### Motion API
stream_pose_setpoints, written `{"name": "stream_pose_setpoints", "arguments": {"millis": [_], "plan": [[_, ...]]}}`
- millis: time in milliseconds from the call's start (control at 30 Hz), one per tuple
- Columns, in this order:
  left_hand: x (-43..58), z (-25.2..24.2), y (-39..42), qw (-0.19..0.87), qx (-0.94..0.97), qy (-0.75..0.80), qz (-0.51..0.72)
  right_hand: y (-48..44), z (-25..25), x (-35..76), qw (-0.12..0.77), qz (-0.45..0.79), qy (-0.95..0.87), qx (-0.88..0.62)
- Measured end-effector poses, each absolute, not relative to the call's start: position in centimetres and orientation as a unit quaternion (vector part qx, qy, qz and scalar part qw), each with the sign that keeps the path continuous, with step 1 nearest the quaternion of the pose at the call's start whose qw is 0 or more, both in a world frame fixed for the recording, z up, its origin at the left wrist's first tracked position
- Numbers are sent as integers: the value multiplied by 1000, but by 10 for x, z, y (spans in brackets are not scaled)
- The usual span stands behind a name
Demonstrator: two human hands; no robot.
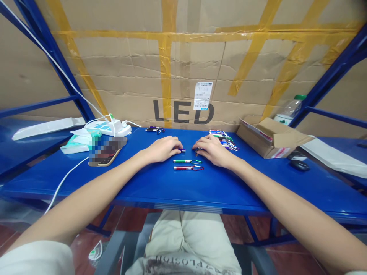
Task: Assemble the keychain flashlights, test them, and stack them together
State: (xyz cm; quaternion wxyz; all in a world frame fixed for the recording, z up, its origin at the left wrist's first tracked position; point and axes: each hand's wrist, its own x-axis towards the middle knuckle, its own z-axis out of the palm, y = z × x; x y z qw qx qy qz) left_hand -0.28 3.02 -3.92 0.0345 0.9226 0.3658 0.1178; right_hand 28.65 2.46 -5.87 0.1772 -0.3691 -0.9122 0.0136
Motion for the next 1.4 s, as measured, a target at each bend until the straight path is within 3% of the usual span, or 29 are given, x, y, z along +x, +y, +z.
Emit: {"name": "stream_pose_setpoints", "arguments": {"millis": [900,1400], "plan": [[-2,-39,29,52,926,348,132,38,-55,306,171,-10,-920,-352],[-3,-40,31,53,930,335,140,33,-51,301,164,41,-907,-386]]}}
